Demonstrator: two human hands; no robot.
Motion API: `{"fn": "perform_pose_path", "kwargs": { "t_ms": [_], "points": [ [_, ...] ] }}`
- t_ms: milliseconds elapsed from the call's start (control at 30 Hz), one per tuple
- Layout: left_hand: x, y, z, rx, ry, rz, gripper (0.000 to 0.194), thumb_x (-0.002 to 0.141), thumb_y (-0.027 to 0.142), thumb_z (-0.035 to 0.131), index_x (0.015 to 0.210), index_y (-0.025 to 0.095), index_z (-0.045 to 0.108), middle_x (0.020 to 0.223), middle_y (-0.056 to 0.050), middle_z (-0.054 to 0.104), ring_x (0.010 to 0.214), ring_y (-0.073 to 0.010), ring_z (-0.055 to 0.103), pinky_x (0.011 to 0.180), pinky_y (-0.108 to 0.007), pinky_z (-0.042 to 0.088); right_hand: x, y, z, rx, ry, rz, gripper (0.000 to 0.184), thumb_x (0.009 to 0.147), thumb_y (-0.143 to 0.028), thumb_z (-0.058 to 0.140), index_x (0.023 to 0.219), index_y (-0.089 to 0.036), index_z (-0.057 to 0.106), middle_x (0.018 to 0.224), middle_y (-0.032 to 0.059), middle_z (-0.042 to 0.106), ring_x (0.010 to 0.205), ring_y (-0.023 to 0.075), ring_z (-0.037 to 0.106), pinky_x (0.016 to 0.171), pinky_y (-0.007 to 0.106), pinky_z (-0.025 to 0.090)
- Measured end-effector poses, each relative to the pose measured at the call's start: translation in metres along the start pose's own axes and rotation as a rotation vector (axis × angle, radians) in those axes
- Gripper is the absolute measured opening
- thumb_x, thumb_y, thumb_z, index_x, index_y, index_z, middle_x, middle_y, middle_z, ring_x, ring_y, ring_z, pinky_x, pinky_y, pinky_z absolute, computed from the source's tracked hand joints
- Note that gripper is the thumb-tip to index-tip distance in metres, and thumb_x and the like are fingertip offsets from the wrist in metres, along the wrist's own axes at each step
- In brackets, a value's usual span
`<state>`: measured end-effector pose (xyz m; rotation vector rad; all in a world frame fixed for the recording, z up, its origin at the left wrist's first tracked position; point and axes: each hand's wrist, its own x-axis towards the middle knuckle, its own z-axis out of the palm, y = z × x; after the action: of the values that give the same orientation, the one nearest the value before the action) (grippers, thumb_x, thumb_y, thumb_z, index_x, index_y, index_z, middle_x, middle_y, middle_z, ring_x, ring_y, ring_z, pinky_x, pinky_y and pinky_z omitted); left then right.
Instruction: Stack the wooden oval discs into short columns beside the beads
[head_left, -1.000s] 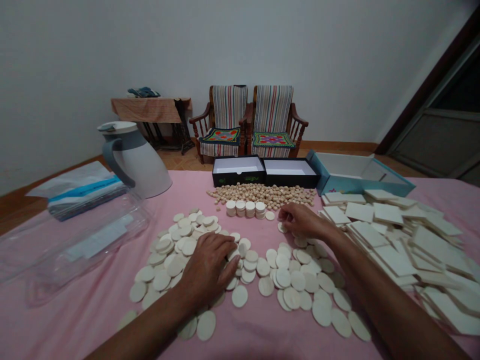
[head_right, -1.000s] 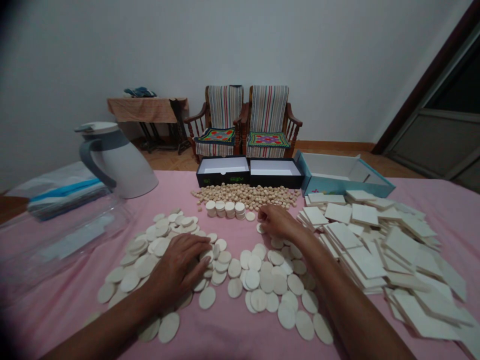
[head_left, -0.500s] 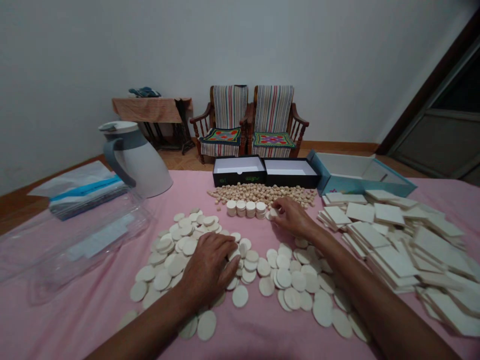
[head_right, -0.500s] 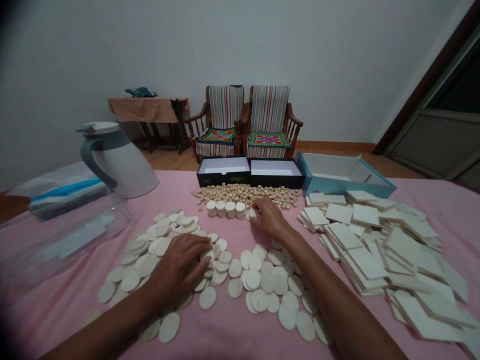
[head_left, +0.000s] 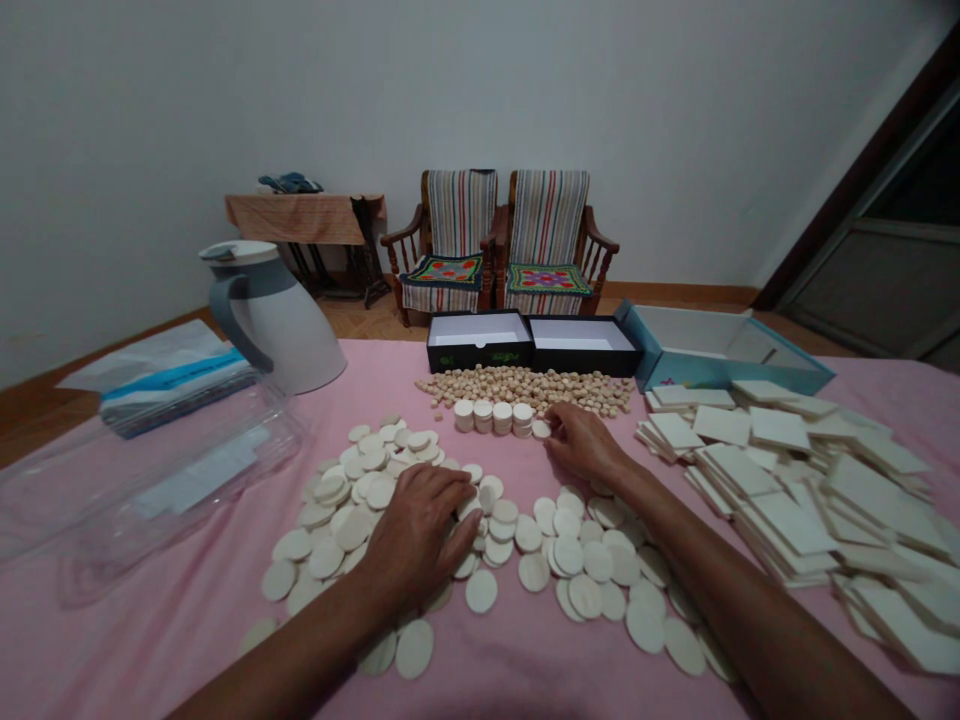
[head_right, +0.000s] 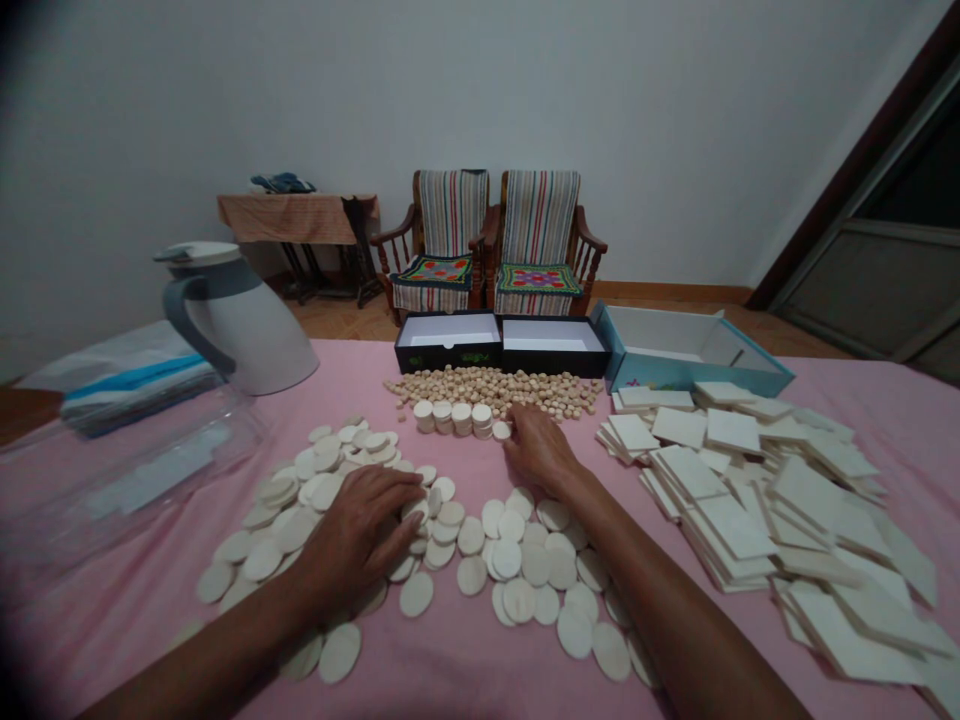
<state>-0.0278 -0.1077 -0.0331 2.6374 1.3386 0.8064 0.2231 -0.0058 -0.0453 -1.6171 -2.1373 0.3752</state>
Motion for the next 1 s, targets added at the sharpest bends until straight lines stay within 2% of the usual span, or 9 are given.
{"fn": "perform_pose_path", "kwargs": {
  "t_ms": [100, 200, 267, 367, 467, 633, 767, 833, 1000],
  "points": [
    [0.000, 0.000, -0.001, 0.002, -0.004, -0.004, 0.018, 0.088, 0.026, 0.052, 0.099, 0.017, 0.064, 0.103, -0.010, 0.067, 0.097, -0.0251, 0.059, 0.091, -0.050, 0.042, 0.001, -0.002, -0.002, -0.004, -0.012, 0.009, 0.023, 0.071, -0.011, 0.056, 0.093, -0.017, 0.059, 0.089, 0.0063, 0.065, 0.079, 0.0161, 0.056, 0.064, 0.024, 0.035],
    [0.000, 0.001, -0.001, 0.005, 0.003, 0.000, 0.018, 0.088, 0.026, 0.052, 0.099, 0.017, 0.064, 0.102, -0.009, 0.067, 0.097, -0.0244, 0.060, 0.092, -0.049, 0.042, 0.002, 0.002, -0.015, -0.051, -0.070, 0.047, 0.025, 0.071, -0.012, 0.057, 0.095, -0.017, 0.060, 0.091, 0.0065, 0.067, 0.077, 0.0157, 0.058, 0.062, 0.024, 0.035],
    [0.000, 0.001, 0.000, 0.007, 0.007, 0.001, 0.018, 0.088, 0.026, 0.052, 0.099, 0.017, 0.064, 0.102, -0.009, 0.067, 0.097, -0.0242, 0.060, 0.091, -0.049, 0.043, 0.000, 0.007, -0.030, -0.108, -0.184, 0.063, 0.022, 0.070, -0.013, 0.058, 0.092, -0.017, 0.062, 0.088, 0.0065, 0.068, 0.074, 0.0157, 0.058, 0.060, 0.024, 0.035],
    [0.000, 0.000, 0.001, 0.006, 0.002, -0.001, 0.018, 0.088, 0.026, 0.052, 0.099, 0.018, 0.064, 0.102, -0.009, 0.067, 0.097, -0.0240, 0.060, 0.092, -0.048, 0.043, -0.008, 0.012, -0.053, -0.220, -0.434, 0.023, 0.017, 0.065, -0.015, 0.062, 0.082, -0.018, 0.064, 0.083, 0.0059, 0.067, 0.073, 0.0172, 0.058, 0.058, 0.025, 0.034],
    [0.000, 0.000, 0.001, -0.004, -0.006, -0.003, 0.018, 0.088, 0.026, 0.052, 0.098, 0.018, 0.064, 0.102, -0.009, 0.067, 0.097, -0.0242, 0.059, 0.091, -0.049, 0.042, -0.016, 0.012, -0.064, -0.315, -0.528, 0.020, 0.019, 0.062, -0.019, 0.064, 0.081, -0.019, 0.065, 0.087, 0.0064, 0.067, 0.075, 0.0190, 0.059, 0.057, 0.026, 0.034],
    [0.001, 0.000, 0.000, -0.010, -0.006, -0.005, 0.017, 0.088, 0.026, 0.052, 0.098, 0.018, 0.064, 0.102, -0.009, 0.067, 0.097, -0.0245, 0.059, 0.091, -0.049, 0.042, -0.016, 0.012, -0.059, -0.356, -0.505, 0.026, 0.020, 0.066, -0.017, 0.059, 0.085, -0.018, 0.063, 0.091, 0.0086, 0.065, 0.081, 0.0201, 0.058, 0.061, 0.026, 0.036],
    [0.001, 0.001, -0.001, -0.009, -0.013, -0.006, 0.018, 0.088, 0.026, 0.052, 0.098, 0.018, 0.064, 0.102, -0.009, 0.067, 0.098, -0.0242, 0.059, 0.091, -0.049, 0.042, -0.012, 0.014, -0.056, -0.292, -0.464, -0.005, 0.016, 0.067, -0.017, 0.059, 0.083, -0.018, 0.062, 0.088, 0.0082, 0.064, 0.079, 0.0191, 0.056, 0.063, 0.026, 0.036],
    [0.001, 0.001, -0.001, -0.006, -0.013, -0.007, 0.018, 0.088, 0.026, 0.052, 0.098, 0.018, 0.064, 0.102, -0.009, 0.067, 0.097, -0.0244, 0.059, 0.091, -0.049, 0.042, -0.009, 0.012, -0.053, -0.226, -0.385, 0.004, 0.014, 0.067, -0.018, 0.060, 0.081, -0.017, 0.061, 0.085, 0.0070, 0.064, 0.075, 0.0177, 0.055, 0.063, 0.026, 0.036],
    [0.000, 0.001, -0.002, 0.005, -0.009, 0.001, 0.018, 0.088, 0.026, 0.051, 0.098, 0.018, 0.064, 0.102, -0.010, 0.067, 0.097, -0.0246, 0.060, 0.091, -0.049, 0.043, 0.001, 0.006, -0.030, -0.087, -0.050, -0.025, 0.010, 0.071, -0.019, 0.059, 0.081, -0.016, 0.059, 0.081, 0.0049, 0.060, 0.072, 0.0155, 0.052, 0.063, 0.025, 0.035]
  ]
}}
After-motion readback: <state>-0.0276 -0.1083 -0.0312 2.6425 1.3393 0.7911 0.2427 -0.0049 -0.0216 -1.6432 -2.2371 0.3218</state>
